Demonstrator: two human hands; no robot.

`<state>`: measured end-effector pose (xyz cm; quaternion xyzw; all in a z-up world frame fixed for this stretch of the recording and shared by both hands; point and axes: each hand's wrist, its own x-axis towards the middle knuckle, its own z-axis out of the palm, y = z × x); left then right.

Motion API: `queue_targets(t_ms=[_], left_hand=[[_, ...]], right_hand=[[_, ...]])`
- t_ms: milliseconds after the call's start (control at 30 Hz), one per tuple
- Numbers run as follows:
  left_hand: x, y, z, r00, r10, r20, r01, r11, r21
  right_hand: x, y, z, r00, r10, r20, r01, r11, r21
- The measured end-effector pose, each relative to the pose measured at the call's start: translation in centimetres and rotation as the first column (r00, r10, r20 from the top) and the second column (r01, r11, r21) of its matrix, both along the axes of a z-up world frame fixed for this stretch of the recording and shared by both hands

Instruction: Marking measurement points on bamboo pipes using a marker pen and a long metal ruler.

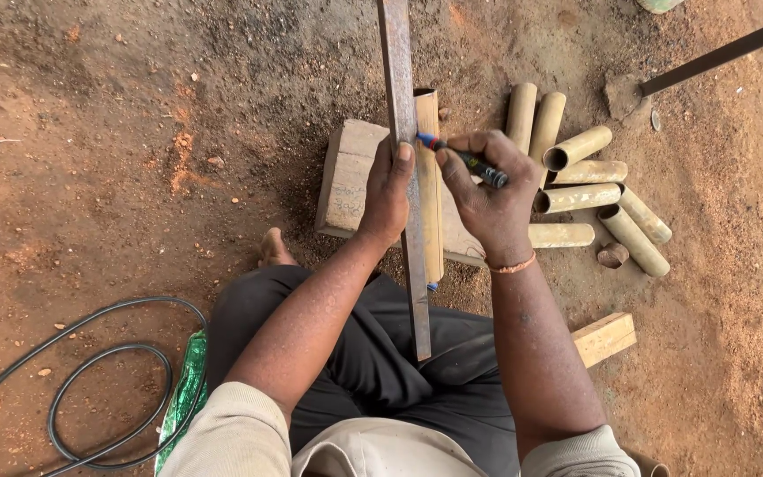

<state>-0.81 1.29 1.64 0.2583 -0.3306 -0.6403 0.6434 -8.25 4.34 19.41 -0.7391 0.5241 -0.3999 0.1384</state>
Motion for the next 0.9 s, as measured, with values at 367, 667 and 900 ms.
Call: queue_targets(t_ms=[367, 667, 900], left_hand=[[0.1, -0.7, -0.8, 0.991, 0.119, 0.053, -0.123, 0.990, 0.071], [0.0, -1.9, -2.3, 0.998, 0.046, -0.036, -0.042, 0.995, 0.093], [0.8, -2.7, -3.2, 0.962, 0.068, -0.263, -0.020, 0.983, 0.181]], right_hand=[[-2.2, 6.7, -2.3, 0.990, -0.001, -0.139, 0.011, 0.997, 0.076], [-5.9, 12.9, -4.1, 0.975, -0.008, -0.221, 0.038, 0.990, 0.135], [-15.2, 17.0, -7.7, 0.909, -0.272, 0.316, 0.133, 0.908, 0.397]])
